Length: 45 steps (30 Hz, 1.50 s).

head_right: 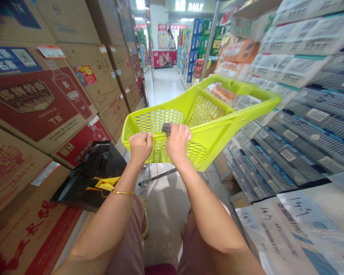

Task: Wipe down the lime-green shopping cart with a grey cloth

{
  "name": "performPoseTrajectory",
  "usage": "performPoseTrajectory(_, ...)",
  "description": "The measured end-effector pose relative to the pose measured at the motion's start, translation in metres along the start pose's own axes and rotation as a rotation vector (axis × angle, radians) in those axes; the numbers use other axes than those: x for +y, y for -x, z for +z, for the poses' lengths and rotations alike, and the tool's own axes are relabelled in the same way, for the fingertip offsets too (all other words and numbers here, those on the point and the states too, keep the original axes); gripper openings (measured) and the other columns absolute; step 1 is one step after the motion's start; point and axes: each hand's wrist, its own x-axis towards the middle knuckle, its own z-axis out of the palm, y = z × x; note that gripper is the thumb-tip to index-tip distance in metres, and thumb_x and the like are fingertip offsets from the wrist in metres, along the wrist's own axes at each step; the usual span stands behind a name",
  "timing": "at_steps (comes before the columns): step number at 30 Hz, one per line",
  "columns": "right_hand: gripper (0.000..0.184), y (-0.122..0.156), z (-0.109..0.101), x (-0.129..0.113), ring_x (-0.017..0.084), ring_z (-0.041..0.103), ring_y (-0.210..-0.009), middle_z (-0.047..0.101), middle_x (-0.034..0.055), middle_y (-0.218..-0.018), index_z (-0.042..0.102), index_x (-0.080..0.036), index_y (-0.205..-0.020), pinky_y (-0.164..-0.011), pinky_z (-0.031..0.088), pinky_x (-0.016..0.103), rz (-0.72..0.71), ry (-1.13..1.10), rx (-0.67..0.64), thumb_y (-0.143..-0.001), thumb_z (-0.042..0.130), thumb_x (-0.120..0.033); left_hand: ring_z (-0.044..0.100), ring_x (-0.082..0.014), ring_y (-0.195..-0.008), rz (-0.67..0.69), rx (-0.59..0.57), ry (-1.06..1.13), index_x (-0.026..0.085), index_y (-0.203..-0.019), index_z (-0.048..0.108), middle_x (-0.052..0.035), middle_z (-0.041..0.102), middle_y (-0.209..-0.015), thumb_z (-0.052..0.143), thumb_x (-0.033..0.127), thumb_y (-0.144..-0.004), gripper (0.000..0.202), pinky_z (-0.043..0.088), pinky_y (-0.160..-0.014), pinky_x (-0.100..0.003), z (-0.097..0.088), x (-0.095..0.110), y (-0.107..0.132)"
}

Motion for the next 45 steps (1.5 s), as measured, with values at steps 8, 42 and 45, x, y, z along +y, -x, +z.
performPoseTrajectory(8, 0.028, 0.015, 0.01, -0.028, 0.024, 0.04, -0.099, 0.055, 0.0102, -0.105, 0.055, -0.018, -0.109, -0.086, 0.029, 0.036, -0.17, -0.099, -0.101, -0.087, 0.039, -0.023, 0.055, -0.0205, -0.075, -0.012, -0.024, -0.024, 0.02, -0.063, 0.052, -0.0062, 0.061, -0.072, 0.044, 0.02, -0.08, 0.019, 0.032, -0.069, -0.034, 0.0, 0.0, 0.0)
performPoseTrajectory(42, 0.028, 0.007, 0.009, -0.031, 0.025, 0.041, -0.098, 0.056, 0.0102, -0.106, 0.054, -0.018, -0.108, -0.082, 0.031, 0.036, -0.09, -0.054, -0.108, -0.086, 0.039, -0.026, 0.054, -0.0205, -0.077, 0.001, -0.018, -0.024, 0.019, -0.067, 0.055, -0.0063, 0.062, -0.074, 0.039, 0.022, -0.087, 0.025, 0.033, -0.072, -0.034, 0.002, 0.007, 0.001)
performPoseTrajectory(45, 0.028, 0.004, 0.006, -0.03, 0.025, 0.042, -0.097, 0.057, 0.0104, -0.105, 0.054, -0.018, -0.108, -0.081, 0.031, 0.036, -0.109, -0.021, -0.15, -0.086, 0.039, -0.027, 0.055, -0.0211, -0.08, 0.013, -0.027, -0.041, 0.019, -0.069, 0.055, -0.007, 0.062, -0.075, 0.039, 0.022, -0.087, 0.025, 0.033, -0.074, -0.035, 0.0, 0.005, 0.001)
